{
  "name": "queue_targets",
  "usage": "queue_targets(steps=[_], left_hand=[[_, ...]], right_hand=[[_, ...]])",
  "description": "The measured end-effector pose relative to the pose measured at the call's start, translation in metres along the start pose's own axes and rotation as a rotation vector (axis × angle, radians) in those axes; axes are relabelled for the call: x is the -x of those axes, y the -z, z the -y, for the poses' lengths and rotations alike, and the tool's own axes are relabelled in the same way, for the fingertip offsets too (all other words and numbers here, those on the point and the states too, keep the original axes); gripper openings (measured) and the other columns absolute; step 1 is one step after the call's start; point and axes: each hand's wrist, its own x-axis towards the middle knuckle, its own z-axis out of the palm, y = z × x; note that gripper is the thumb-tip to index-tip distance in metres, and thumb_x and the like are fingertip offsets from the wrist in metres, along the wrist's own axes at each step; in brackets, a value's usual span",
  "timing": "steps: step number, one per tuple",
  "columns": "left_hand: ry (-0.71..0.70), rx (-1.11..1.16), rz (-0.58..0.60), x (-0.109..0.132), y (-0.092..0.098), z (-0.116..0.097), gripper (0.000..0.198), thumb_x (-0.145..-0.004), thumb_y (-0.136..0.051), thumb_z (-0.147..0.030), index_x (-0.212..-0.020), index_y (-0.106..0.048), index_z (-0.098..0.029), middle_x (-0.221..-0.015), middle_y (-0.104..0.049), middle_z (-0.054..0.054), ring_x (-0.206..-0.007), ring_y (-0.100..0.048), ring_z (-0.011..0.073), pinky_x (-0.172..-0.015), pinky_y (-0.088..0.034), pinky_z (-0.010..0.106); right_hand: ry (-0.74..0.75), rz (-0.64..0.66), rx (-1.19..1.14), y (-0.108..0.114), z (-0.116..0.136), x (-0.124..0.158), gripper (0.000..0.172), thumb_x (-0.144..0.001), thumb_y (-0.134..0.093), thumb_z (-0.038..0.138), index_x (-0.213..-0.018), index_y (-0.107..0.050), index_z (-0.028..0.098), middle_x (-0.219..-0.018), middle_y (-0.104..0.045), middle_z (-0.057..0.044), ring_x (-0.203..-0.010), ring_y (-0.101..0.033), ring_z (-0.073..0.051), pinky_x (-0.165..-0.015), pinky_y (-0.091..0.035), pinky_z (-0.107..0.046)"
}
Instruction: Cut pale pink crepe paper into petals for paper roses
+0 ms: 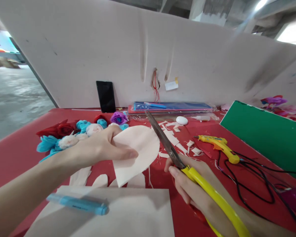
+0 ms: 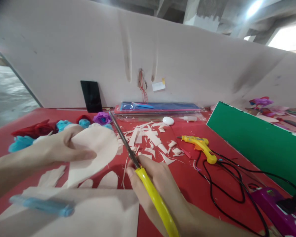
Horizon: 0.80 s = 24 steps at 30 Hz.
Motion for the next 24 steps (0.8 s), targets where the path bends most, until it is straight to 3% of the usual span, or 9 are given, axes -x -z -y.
queue_targets(steps=[3,7,12,18,24], left_hand=[[0.192,0.134,0.077,0.000,-0.002,-0.014,0.029,-0.061,-0.077,-0.024,-0.059,-0.048,-0.021,-0.042,-0.043,-0.013,-0.045,-0.051,0.0102,-0.043,-0.030,0.018],[0.183,0.315,0.312,0.003,-0.011,-0.023,0.025,-0.068,-0.070,-0.028,-0.048,-0.058,-0.019,-0.046,-0.057,-0.007,-0.047,-0.053,0.0103,-0.048,-0.040,0.020],[0.162,0.442,0.474,0.004,-0.028,-0.008,0.027,-0.072,-0.068,-0.042,-0.062,-0.072,-0.018,-0.065,-0.072,0.000,-0.054,-0.059,0.0132,-0.053,-0.048,0.022],[0.160,0.460,0.520,0.003,-0.038,0.005,0.038,-0.075,-0.067,-0.051,-0.061,-0.072,-0.016,-0.048,-0.065,0.002,-0.040,-0.050,0.0104,-0.035,-0.033,0.019],[0.133,0.358,0.532,0.008,-0.041,0.002,0.040,-0.073,-0.067,-0.052,-0.056,-0.068,-0.016,-0.053,-0.065,0.003,-0.045,-0.052,0.0117,-0.041,-0.033,0.020]], right_hand=[[-0.078,-0.047,-0.193,0.003,-0.002,-0.005,0.027,-0.089,-0.055,0.046,-0.081,-0.053,0.020,-0.049,-0.036,0.009,-0.038,-0.025,-0.003,-0.034,-0.017,-0.016],[-0.132,0.006,-0.468,0.011,-0.004,-0.014,0.030,-0.086,-0.062,0.045,-0.076,-0.052,0.018,-0.056,-0.040,0.008,-0.046,-0.026,-0.003,-0.037,-0.019,-0.012],[-0.127,0.072,-0.585,0.014,-0.005,-0.020,0.033,-0.083,-0.063,0.036,-0.063,-0.045,0.017,-0.054,-0.040,0.008,-0.045,-0.024,-0.003,-0.037,-0.018,-0.012],[-0.111,0.091,-0.624,0.013,-0.001,-0.016,0.037,-0.080,-0.067,0.034,-0.059,-0.042,0.017,-0.053,-0.037,0.009,-0.045,-0.023,-0.003,-0.038,-0.018,-0.013],[-0.123,0.062,-0.588,0.014,-0.007,-0.010,0.038,-0.086,-0.060,0.034,-0.060,-0.038,0.018,-0.054,-0.033,0.009,-0.046,-0.021,-0.003,-0.039,-0.019,-0.014]])
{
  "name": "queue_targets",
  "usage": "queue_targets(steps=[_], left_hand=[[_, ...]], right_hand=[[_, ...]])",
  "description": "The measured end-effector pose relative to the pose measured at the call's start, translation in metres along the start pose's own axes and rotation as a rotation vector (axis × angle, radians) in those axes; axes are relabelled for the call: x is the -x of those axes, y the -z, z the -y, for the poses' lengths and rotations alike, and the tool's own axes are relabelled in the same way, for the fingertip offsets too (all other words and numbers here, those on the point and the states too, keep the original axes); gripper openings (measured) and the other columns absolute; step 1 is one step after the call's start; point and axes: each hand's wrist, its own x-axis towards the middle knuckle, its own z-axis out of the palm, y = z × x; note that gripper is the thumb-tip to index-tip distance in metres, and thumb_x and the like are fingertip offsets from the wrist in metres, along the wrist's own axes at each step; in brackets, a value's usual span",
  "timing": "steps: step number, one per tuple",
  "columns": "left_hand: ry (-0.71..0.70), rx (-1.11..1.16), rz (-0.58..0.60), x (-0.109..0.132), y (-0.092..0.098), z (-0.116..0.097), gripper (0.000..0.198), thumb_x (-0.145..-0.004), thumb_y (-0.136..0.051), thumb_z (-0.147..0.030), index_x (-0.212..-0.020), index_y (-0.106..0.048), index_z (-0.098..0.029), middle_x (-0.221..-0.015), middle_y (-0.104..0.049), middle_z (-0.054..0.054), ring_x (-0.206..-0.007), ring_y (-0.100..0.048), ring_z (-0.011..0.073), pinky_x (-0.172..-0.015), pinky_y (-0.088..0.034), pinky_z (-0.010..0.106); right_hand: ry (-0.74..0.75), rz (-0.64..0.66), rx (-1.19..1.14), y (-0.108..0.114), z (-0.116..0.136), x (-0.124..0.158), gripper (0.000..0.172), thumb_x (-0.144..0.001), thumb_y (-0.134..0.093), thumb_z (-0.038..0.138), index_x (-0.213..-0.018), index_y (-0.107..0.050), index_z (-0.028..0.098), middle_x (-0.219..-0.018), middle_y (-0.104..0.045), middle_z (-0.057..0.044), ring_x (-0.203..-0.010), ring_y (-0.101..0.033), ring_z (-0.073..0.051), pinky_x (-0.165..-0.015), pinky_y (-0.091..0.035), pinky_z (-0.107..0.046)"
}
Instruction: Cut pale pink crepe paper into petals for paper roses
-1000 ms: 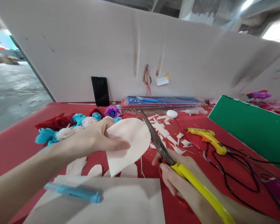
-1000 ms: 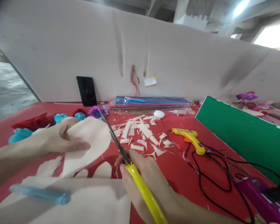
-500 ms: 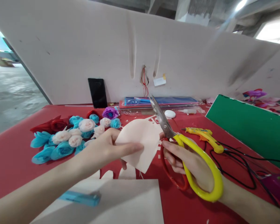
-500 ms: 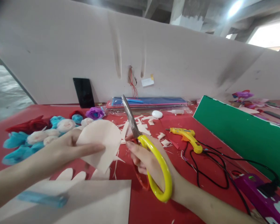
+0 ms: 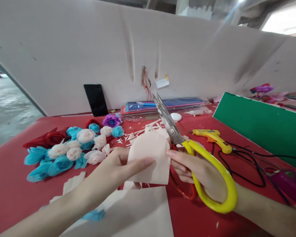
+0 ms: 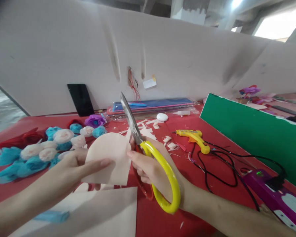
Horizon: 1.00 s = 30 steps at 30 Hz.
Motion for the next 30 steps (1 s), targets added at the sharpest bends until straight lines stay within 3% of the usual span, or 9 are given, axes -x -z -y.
queue_targets(steps=[8,13,15,17,19,21,26,28,30], left_hand=[[-0.017,-0.085,0.023,0.004,-0.004,-0.004,0.036,-0.070,-0.065,-0.049,-0.050,-0.067,-0.019,-0.047,-0.060,0.001,-0.044,-0.047,0.0131,-0.042,-0.034,0.023],[-0.123,-0.253,-0.169,0.005,-0.007,-0.001,0.041,-0.077,-0.058,-0.047,-0.046,-0.061,-0.020,-0.041,-0.054,-0.001,-0.039,-0.045,0.0119,-0.037,-0.030,0.022],[-0.357,-0.502,-0.302,0.004,-0.002,0.004,0.039,-0.082,-0.054,-0.038,-0.047,-0.059,-0.020,-0.038,-0.051,-0.003,-0.034,-0.043,0.0117,-0.035,-0.030,0.023],[-0.721,-0.813,-0.448,0.002,0.007,0.012,0.028,-0.084,-0.050,-0.023,-0.062,-0.067,-0.020,-0.048,-0.063,-0.001,-0.040,-0.055,0.0146,-0.040,-0.040,0.024],[-1.088,-1.074,-0.545,0.003,0.015,0.020,0.028,-0.081,-0.048,-0.009,-0.094,-0.070,-0.019,-0.082,-0.077,0.004,-0.068,-0.071,0.0208,-0.062,-0.054,0.028],[-1.277,-1.258,-0.566,0.005,0.020,0.026,0.041,-0.079,-0.047,-0.002,-0.113,-0.064,-0.015,-0.105,-0.075,0.008,-0.095,-0.071,0.0240,-0.086,-0.052,0.031],[-1.337,-1.365,-0.482,0.007,0.017,0.027,0.037,-0.087,-0.049,-0.006,-0.123,-0.057,-0.009,-0.113,-0.072,0.009,-0.113,-0.062,0.0239,-0.107,-0.037,0.033],[-1.288,-1.253,-0.320,0.003,0.020,0.023,0.041,-0.092,-0.053,-0.027,-0.131,-0.051,-0.014,-0.118,-0.070,0.008,-0.115,-0.061,0.0247,-0.112,-0.033,0.037],[-1.152,-1.056,-0.121,-0.002,0.029,0.020,0.073,-0.083,-0.059,-0.057,-0.143,-0.037,-0.021,-0.134,-0.059,0.012,-0.123,-0.055,0.0318,-0.112,-0.032,0.047]], right_hand=[[0.036,0.018,0.022,0.002,-0.002,0.002,0.029,-0.088,-0.058,0.030,-0.067,-0.042,0.020,-0.056,-0.032,0.009,-0.046,-0.021,-0.005,-0.039,-0.019,-0.016],[0.080,-0.003,0.006,-0.001,-0.001,0.005,0.019,-0.090,-0.057,0.030,-0.076,-0.049,0.020,-0.056,-0.033,0.009,-0.047,-0.022,-0.005,-0.040,-0.021,-0.013],[0.103,-0.036,-0.009,-0.002,-0.001,0.005,0.016,-0.089,-0.060,0.034,-0.083,-0.052,0.021,-0.056,-0.037,0.010,-0.047,-0.024,-0.004,-0.039,-0.021,-0.012],[0.100,-0.060,-0.017,-0.004,0.000,0.004,0.021,-0.087,-0.062,0.040,-0.084,-0.053,0.021,-0.057,-0.043,0.009,-0.046,-0.026,-0.004,-0.038,-0.022,-0.011],[0.092,-0.057,-0.044,-0.005,0.000,0.003,0.026,-0.083,-0.066,0.042,-0.081,-0.053,0.020,-0.057,-0.046,0.008,-0.044,-0.027,-0.003,-0.037,-0.022,-0.011],[0.091,-0.054,-0.070,-0.008,0.000,0.004,0.027,-0.080,-0.071,0.041,-0.081,-0.053,0.021,-0.054,-0.042,0.010,-0.043,-0.025,-0.002,-0.037,-0.022,-0.011],[0.007,-0.118,0.077,-0.012,0.003,0.008,0.025,-0.076,-0.074,0.030,-0.088,-0.054,0.021,-0.058,-0.044,0.010,-0.046,-0.035,-0.002,-0.042,-0.034,-0.012],[0.055,-0.099,0.099,-0.011,0.006,0.008,0.023,-0.075,-0.072,0.024,-0.088,-0.054,0.020,-0.065,-0.051,0.008,-0.054,-0.046,-0.004,-0.050,-0.042,-0.014],[0.109,-0.073,0.134,-0.010,0.012,0.007,0.024,-0.072,-0.072,0.016,-0.086,-0.053,0.020,-0.069,-0.054,0.007,-0.061,-0.051,-0.006,-0.058,-0.047,-0.016]])
